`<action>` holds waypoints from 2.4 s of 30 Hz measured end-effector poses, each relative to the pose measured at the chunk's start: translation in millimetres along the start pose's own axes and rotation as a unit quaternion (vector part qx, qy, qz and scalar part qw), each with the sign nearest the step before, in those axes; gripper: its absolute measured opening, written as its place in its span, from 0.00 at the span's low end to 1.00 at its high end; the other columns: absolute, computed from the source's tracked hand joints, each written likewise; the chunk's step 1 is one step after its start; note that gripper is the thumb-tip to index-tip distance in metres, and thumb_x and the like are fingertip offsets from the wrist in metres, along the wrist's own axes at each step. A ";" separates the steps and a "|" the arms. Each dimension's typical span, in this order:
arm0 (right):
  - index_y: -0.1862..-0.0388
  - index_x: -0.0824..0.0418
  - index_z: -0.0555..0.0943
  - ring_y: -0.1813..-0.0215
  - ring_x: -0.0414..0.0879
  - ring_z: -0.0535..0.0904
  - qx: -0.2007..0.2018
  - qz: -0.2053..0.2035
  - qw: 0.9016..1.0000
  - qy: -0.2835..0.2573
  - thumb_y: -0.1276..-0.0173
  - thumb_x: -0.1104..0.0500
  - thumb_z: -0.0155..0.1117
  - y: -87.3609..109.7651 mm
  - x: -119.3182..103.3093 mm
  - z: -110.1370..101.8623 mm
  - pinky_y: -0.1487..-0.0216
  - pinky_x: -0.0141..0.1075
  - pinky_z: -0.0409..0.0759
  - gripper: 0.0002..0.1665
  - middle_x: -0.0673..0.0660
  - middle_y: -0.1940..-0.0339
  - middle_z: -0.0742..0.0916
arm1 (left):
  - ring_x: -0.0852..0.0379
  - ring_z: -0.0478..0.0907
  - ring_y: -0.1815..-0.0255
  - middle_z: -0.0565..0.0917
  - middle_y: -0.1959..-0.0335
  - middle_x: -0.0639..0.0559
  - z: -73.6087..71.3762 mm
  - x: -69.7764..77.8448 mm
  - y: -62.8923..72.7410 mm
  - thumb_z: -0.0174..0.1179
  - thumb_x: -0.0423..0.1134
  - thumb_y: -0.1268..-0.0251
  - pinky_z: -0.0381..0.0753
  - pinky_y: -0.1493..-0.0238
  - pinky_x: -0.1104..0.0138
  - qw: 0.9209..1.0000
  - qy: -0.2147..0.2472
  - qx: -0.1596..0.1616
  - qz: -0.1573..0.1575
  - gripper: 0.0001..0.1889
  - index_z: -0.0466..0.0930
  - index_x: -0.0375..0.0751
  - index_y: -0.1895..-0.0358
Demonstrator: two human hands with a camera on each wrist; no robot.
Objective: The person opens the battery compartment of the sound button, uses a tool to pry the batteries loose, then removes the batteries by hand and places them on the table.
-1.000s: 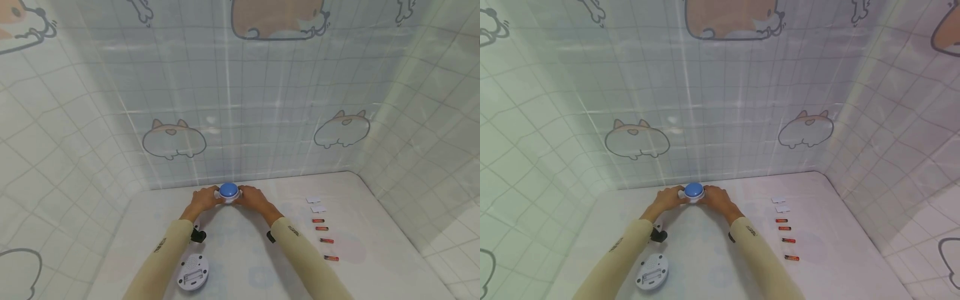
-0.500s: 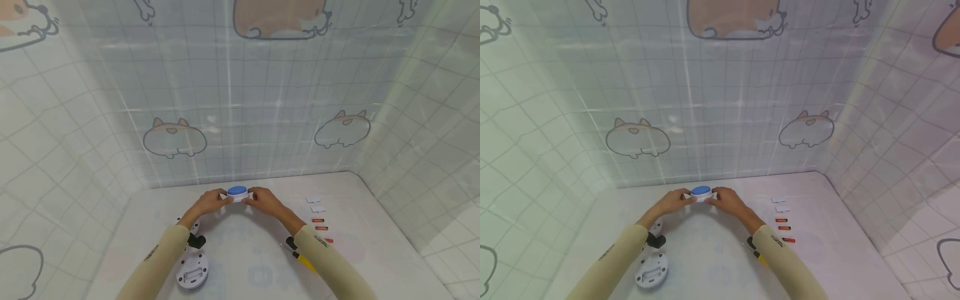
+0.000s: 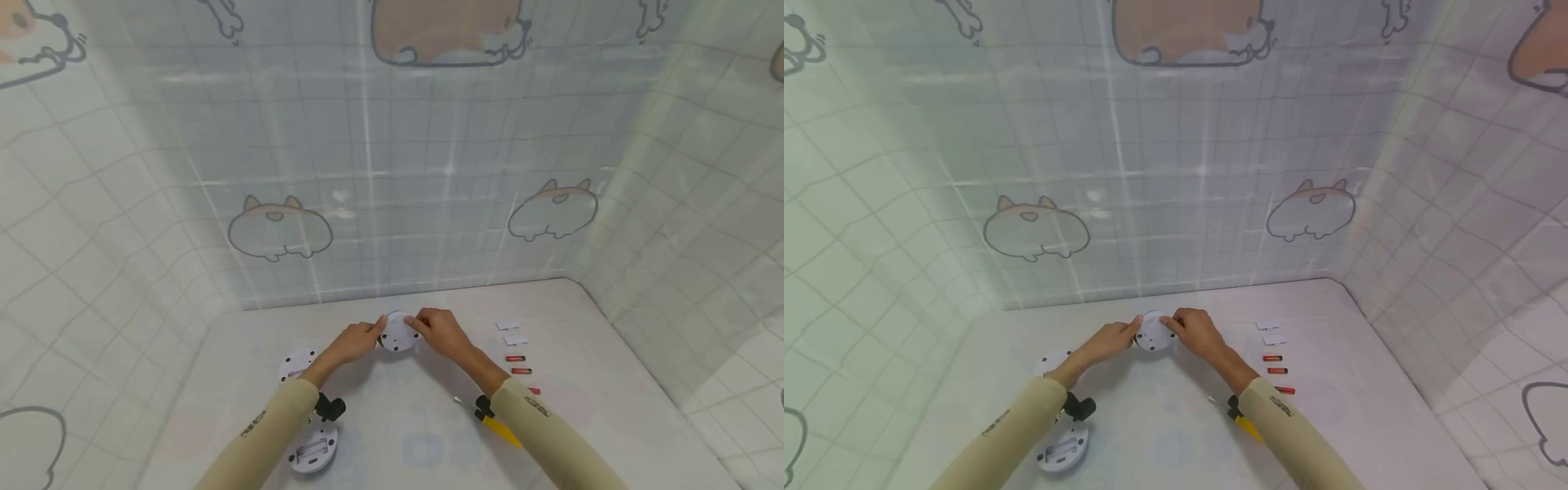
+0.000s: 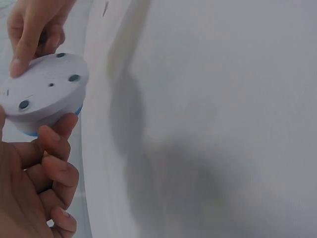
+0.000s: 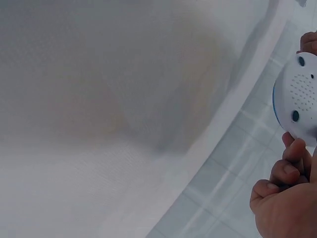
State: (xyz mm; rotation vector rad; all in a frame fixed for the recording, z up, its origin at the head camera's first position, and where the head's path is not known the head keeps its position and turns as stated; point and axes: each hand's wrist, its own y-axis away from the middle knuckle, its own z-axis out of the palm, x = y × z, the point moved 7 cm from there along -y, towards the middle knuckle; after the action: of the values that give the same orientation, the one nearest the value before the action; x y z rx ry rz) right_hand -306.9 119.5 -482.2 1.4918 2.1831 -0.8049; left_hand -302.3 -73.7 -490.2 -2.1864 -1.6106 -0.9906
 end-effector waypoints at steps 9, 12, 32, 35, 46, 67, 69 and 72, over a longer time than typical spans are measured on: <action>0.64 0.52 0.81 0.77 0.37 0.71 0.003 0.013 1.000 0.000 0.24 0.42 0.59 4.8 1.3 3.1 0.75 0.32 0.71 0.17 0.43 0.79 0.78 | 0.57 0.72 0.79 0.84 0.79 0.47 2.6 3.7 1.1 0.32 0.63 0.19 0.68 0.72 0.65 0.999 -0.016 0.042 -0.012 0.39 0.82 0.44 0.80; 0.63 0.52 0.78 0.77 0.37 0.72 -0.008 0.016 1.000 -0.008 0.24 0.42 0.58 6.2 1.3 5.0 0.76 0.32 0.71 0.17 0.43 0.80 0.79 | 0.58 0.72 0.80 0.84 0.80 0.48 3.0 3.8 1.2 0.33 0.61 0.18 0.68 0.73 0.65 0.999 -0.023 0.047 -0.004 0.38 0.82 0.44 0.82; 0.57 0.52 0.79 0.78 0.37 0.70 -0.049 0.019 0.998 0.018 0.26 0.43 0.61 10.2 4.3 10.8 0.77 0.31 0.69 0.15 0.45 0.81 0.77 | 0.55 0.83 0.74 0.87 0.77 0.54 11.7 5.4 3.1 0.57 0.42 0.24 0.73 0.74 0.67 0.996 0.024 0.004 0.081 0.11 0.84 0.39 0.62; 0.55 0.53 0.80 0.78 0.37 0.71 -0.050 0.011 0.999 0.007 0.26 0.44 0.62 10.9 3.3 10.8 0.77 0.31 0.70 0.14 0.45 0.80 0.77 | 0.49 0.86 0.69 0.88 0.74 0.54 13.5 4.4 4.6 0.58 0.41 0.24 0.73 0.71 0.64 0.995 0.053 -0.022 0.084 0.10 0.78 0.38 0.50; 0.53 0.54 0.84 0.71 0.39 0.71 -0.036 -0.011 0.999 -0.029 0.29 0.50 0.68 12.9 -1.8 6.2 0.73 0.30 0.69 0.12 0.45 0.74 0.78 | 0.50 0.87 0.64 0.90 0.69 0.48 20.7 1.5 10.1 0.59 0.42 0.25 0.73 0.61 0.61 0.988 0.088 -0.087 0.092 0.23 0.66 0.51 0.32; 0.36 0.53 0.78 0.72 0.39 0.71 -0.098 0.010 0.995 -0.018 0.30 0.45 0.68 19.7 -1.5 15.3 0.73 0.32 0.70 0.27 0.47 0.73 0.79 | 0.47 0.86 0.63 0.90 0.67 0.46 20.9 -3.3 12.0 0.58 0.42 0.25 0.73 0.59 0.61 0.988 0.123 -0.072 0.065 0.21 0.65 0.51 0.34; 0.36 0.56 0.77 0.68 0.40 0.72 -0.100 0.023 0.994 -0.036 0.33 0.46 0.71 19.5 -0.8 15.5 0.71 0.32 0.72 0.31 0.49 0.69 0.79 | 0.47 0.86 0.63 0.90 0.67 0.45 18.3 -4.5 11.8 0.58 0.41 0.25 0.74 0.59 0.61 0.987 0.134 -0.066 0.060 0.21 0.65 0.50 0.34; 0.36 0.58 0.76 0.65 0.42 0.74 -0.098 0.033 0.994 -0.044 0.34 0.47 0.73 19.0 -0.9 14.6 0.68 0.33 0.74 0.32 0.50 0.65 0.80 | 0.46 0.86 0.62 0.89 0.66 0.43 16.0 -6.1 11.5 0.57 0.40 0.24 0.75 0.58 0.61 0.986 0.147 -0.061 0.057 0.20 0.65 0.50 0.34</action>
State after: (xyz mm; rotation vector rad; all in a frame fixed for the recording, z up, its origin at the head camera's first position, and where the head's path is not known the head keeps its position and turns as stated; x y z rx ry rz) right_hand -289.1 114.7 -497.5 1.3976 2.0699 -0.6046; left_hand -286.7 -73.3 -503.8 -2.0615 -1.3104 -1.3341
